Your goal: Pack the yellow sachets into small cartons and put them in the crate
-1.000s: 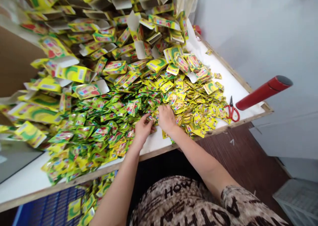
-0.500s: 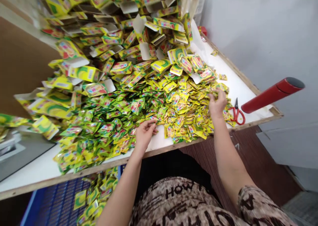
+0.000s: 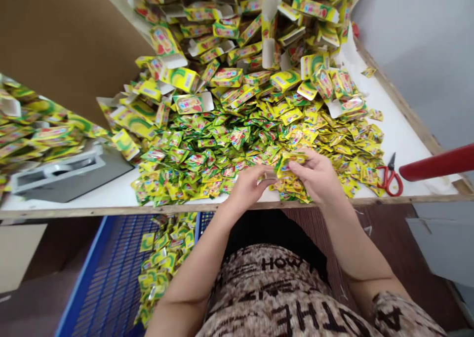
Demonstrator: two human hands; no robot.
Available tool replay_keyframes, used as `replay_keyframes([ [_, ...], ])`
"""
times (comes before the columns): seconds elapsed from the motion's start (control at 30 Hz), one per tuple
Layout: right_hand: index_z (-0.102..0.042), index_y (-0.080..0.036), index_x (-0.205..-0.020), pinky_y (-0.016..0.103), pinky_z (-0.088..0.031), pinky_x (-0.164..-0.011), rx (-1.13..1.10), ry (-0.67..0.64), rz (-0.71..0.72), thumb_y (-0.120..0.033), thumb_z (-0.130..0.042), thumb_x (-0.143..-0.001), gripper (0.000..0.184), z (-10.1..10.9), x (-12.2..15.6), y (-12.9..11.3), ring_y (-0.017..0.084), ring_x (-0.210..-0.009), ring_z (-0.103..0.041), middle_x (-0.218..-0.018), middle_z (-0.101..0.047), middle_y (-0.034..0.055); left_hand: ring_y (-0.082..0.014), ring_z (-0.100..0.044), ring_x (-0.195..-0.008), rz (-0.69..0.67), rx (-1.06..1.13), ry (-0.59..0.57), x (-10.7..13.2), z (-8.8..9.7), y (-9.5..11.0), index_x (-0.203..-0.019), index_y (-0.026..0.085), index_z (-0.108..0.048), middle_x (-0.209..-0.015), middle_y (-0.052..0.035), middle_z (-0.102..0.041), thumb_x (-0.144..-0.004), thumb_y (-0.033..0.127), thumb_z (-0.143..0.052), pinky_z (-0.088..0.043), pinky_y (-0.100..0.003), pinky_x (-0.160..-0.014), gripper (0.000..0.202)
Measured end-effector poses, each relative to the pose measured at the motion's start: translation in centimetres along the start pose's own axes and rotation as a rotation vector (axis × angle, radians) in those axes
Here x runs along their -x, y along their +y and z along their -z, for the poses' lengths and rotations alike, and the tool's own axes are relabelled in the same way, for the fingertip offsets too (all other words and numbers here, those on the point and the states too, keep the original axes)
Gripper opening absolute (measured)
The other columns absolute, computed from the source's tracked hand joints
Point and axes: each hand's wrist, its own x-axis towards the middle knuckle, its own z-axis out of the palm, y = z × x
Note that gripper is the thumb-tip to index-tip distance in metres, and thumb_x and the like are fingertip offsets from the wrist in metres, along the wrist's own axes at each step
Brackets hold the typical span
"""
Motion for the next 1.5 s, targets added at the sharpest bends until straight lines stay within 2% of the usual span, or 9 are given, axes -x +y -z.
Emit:
replay_keyframes([
  [0.07,-0.067,-0.021,-0.092,0.035,-0.056,-0.082,0.014,0.037,0.014,-0.033,-0.075,-0.074,0.024,-1.4,-1.4,2.3,0.018,-0.082,-0.067,-0.088,-0.071,0.0023,-0.0243,-0.067,-0.099,0.154,0.229,-0.01,0.9,-0.2,-1.9,-0.105,0.015,-0.067,-0.1,-0.01,-0.072,-0.082,0.036,-0.068,-0.051,-0.04,-0.093,0.031],
  [0.17,-0.067,-0.022,-0.097,0.038,-0.053,-0.087,0.279,0.064,0.196,-0.031,-0.071,-0.078,0.021,-2.8,-2.5,4.9,0.021,-0.093,-0.065,-0.097,-0.07,0.0042,-0.0227,-0.068,-0.097,0.289,0.5,0.045,2.3,0.0,-4.0,-0.119,0.015,-0.057,-0.103,-0.0099,-0.071,-0.077,0.034,-0.072,-0.052,-0.036,-0.091,0.049],
  [0.33,-0.067,-0.021,-0.1,0.038,-0.047,-0.086,0.828,-0.294,0.485,-0.02,-0.056,-0.088,0.016,-3.7,-2.0,4.9,0.023,-0.094,-0.059,-0.094,-0.067,0.0079,-0.0184,-0.067,-0.082,0.304,0.461,0.091,3.4,0.6,-4.1,-0.131,0.017,-0.047,-0.083,-0.0027,-0.068,-0.078,0.027,-0.07,-0.052,-0.029,-0.079,0.058],
  [0.53,-0.065,-0.016,-0.086,0.033,-0.042,-0.076,1.235,-0.522,0.429,-0.014,-0.05,-0.086,0.015,-4.2,-2.6,1.9,0.022,-0.083,-0.053,-0.082,-0.058,0.0084,-0.0176,-0.065,-0.078,0.289,0.394,0.138,3.4,-0.2,-4.5,-0.123,0.018,-0.055,-0.079,-0.0011,-0.065,-0.08,0.026,-0.067,-0.051,-0.029,-0.075,0.045],
  [0.7,-0.063,-0.016,-0.075,0.03,-0.04,-0.072,1.287,-0.654,0.38,-0.012,-0.052,-0.082,0.013,-5.1,-3.2,0.6,0.02,-0.078,-0.052,-0.08,-0.057,0.0069,-0.0204,-0.065,-0.094,0.246,0.464,0.148,3.8,-0.6,-4.6,-0.11,0.015,-0.06,-0.096,-0.0064,-0.069,-0.08,0.027,-0.066,-0.05,-0.031,-0.087,0.032],
  [0.87,-0.064,-0.016,-0.073,0.032,-0.039,-0.072,1.422,-0.724,0.385,-0.011,-0.053,-0.079,0.014,-5.9,-3.1,0.0,0.022,-0.081,-0.053,-0.08,-0.059,0.0099,-0.0188,-0.064,-0.085,0.262,0.448,0.176,4.0,-0.5,-4.1,-0.095,0.015,-0.065,-0.089,-0.0048,-0.07,-0.079,0.033,-0.068,-0.05,-0.028,-0.079,0.024],
  [1.1,-0.065,-0.017,-0.08,0.031,-0.042,-0.075,1.158,-0.773,0.379,-0.011,-0.052,-0.081,0.015,-5.2,-3.8,-0.2,0.02,-0.082,-0.056,-0.084,-0.061,0.0067,-0.0194,-0.064,-0.093,0.318,0.622,0.245,4.5,-0.7,-3.2,-0.101,0.015,-0.069,-0.1,-0.0067,-0.072,-0.082,0.035,-0.066,-0.049,-0.03,-0.088,0.028],
  [1.33,-0.066,-0.022,-0.097,0.033,-0.049,-0.083,0.45,-0.28,0.133,-0.025,-0.075,-0.072,0.026,-3.0,-2.9,2.0,0.018,-0.088,-0.063,-0.095,-0.068,0.0015,-0.0209,-0.065,-0.099,0.319,0.651,0.273,4.4,-1.5,-3.3,-0.111,0.014,-0.066,-0.109,-0.0104,-0.071,-0.083,0.038,-0.066,-0.05,-0.032,-0.089,0.037],
  [1.5,-0.066,-0.025,-0.097,0.03,-0.054,-0.081,-0.05,-0.086,-0.113,-0.027,-0.083,-0.065,0.037,-2.4,-1.8,3.7,0.014,-0.078,-0.065,-0.089,-0.07,-0.0016,-0.0224,-0.06,-0.116,0.228,0.319,0.531,4.3,-0.6,-2.2,-0.118,0.019,-0.064,-0.123,-0.0111,-0.066,-0.084,0.033,-0.066,-0.048,-0.034,-0.099,0.037],
])
